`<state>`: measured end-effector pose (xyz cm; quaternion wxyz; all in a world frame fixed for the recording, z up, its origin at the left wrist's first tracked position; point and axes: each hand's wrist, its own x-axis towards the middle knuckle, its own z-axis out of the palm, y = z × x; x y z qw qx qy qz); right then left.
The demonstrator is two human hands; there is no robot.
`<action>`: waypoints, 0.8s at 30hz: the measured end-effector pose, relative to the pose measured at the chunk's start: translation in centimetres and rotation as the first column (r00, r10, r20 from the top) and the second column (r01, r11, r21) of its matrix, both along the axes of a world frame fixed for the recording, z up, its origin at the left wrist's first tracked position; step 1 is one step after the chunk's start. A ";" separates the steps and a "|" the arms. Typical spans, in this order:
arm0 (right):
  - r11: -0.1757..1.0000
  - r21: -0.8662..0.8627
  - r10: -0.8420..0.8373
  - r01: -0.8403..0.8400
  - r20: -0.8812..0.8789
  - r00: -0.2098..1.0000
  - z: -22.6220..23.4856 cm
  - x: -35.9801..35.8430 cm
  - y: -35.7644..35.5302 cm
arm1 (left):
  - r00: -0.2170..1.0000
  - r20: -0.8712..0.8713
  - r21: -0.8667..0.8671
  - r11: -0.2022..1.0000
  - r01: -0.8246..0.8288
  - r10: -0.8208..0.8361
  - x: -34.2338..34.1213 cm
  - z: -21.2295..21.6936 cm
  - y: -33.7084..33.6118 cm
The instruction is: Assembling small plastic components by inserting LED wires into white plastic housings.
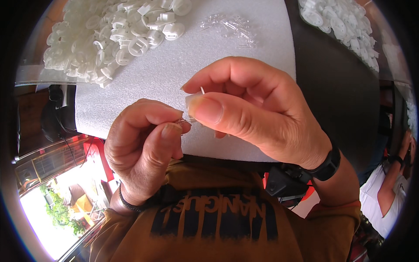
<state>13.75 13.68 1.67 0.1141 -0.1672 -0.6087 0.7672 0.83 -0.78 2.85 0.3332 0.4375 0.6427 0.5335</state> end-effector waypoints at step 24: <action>0.997 -0.075 -0.025 0.023 -0.028 0.999 -0.3 -0.1 -0.3 | 0.996 0.040 0.112 0.990 -0.084 0.080 -0.3 -0.8 0.1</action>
